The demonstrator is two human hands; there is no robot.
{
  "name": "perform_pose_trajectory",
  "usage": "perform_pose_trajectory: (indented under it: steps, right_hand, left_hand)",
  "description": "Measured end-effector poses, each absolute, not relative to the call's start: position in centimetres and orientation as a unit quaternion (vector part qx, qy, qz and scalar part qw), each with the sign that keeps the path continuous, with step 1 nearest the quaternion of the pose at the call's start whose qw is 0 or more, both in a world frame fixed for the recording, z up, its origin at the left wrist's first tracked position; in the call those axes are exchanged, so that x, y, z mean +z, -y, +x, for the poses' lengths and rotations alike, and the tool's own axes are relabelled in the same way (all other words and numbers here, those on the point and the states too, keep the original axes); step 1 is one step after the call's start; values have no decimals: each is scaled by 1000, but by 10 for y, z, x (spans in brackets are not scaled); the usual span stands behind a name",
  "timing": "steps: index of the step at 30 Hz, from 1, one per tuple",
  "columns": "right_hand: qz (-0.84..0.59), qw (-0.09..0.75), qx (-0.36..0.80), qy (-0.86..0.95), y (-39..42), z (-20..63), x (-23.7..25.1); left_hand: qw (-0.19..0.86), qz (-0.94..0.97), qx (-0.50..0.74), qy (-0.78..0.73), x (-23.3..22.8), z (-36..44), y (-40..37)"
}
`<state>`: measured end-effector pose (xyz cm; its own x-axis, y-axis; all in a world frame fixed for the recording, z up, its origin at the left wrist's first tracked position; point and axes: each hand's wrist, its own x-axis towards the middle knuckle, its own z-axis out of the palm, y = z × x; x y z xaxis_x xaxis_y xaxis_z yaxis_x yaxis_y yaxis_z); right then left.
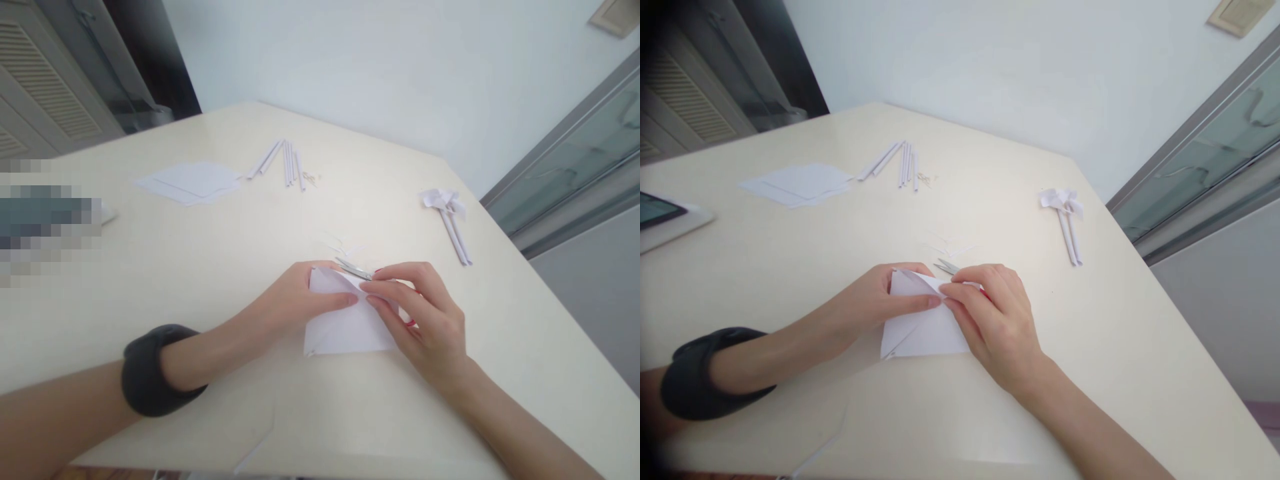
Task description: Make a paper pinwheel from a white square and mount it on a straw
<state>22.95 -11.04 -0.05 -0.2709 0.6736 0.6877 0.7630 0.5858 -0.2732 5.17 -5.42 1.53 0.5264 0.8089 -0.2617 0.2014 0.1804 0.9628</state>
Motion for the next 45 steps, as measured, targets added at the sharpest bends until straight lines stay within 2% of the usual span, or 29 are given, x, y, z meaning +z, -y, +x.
perform_pose_trajectory:
  steps: [6, 11, 22, 40, 45]
  right_hand:
    - [-440, 400, -86, 799, 109, 227, -3]
    - [-440, 393, -106, 801, 109, 226, -5]
    - [-451, 356, -126, 809, 106, 220, -12]
    - [-428, 364, 5, 827, 111, 226, -9]
    - [-514, 396, 72, 757, 110, 227, -2]
  left_hand:
    - [639, 587, 242, -434, 16, 53, 54]
    - [684, 580, 220, -383, 16, 48, 50]
    - [643, 591, 238, -425, 5, 57, 55]
    - [644, 578, 268, -424, 17, 50, 53]
    - [624, 581, 269, -448, 14, 48, 50]
